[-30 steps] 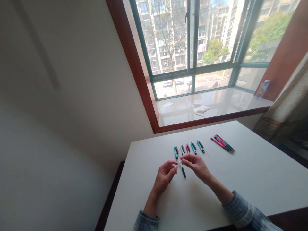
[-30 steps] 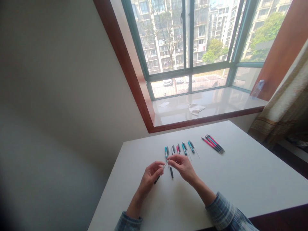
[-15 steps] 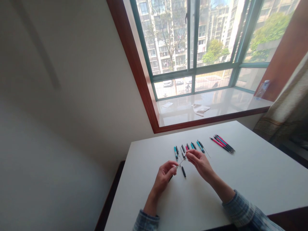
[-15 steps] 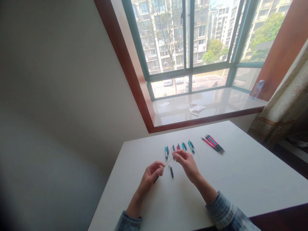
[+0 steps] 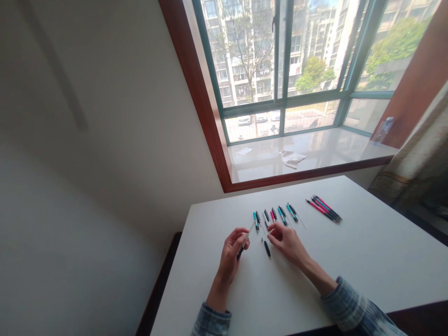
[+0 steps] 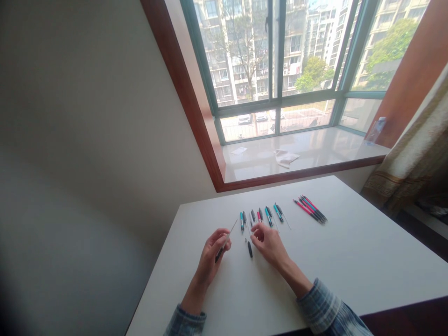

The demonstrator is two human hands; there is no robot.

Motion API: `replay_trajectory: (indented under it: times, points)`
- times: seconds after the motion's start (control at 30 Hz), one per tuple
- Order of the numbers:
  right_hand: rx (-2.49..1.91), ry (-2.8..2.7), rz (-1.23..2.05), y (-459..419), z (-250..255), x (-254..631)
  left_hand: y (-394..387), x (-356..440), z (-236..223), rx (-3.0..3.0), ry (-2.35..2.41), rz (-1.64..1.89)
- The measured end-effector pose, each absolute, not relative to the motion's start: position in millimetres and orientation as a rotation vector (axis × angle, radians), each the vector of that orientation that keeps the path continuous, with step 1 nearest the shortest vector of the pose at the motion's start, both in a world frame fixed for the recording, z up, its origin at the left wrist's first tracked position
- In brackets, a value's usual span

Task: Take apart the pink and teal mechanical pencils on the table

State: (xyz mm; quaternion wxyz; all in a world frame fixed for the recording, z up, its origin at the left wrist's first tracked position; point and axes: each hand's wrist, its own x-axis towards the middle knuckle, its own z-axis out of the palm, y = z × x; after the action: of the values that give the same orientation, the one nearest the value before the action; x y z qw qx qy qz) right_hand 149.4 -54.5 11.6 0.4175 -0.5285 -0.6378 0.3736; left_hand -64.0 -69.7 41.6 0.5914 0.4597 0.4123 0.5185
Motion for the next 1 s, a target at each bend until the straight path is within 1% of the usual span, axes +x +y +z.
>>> replay_trajectory:
  times: [0.27, 1.0]
  points:
    - [-1.399, -1.695, 0.861, -53.5, 5.9, 146.1, -70.4, -64.4, 40.2, 1.057, 0.935, 1.208]
    - [-1.389, -1.726, 0.846, -57.1, 10.1, 145.9, -68.6, -63.2, 41.2, 1.101, 0.952, 1.193]
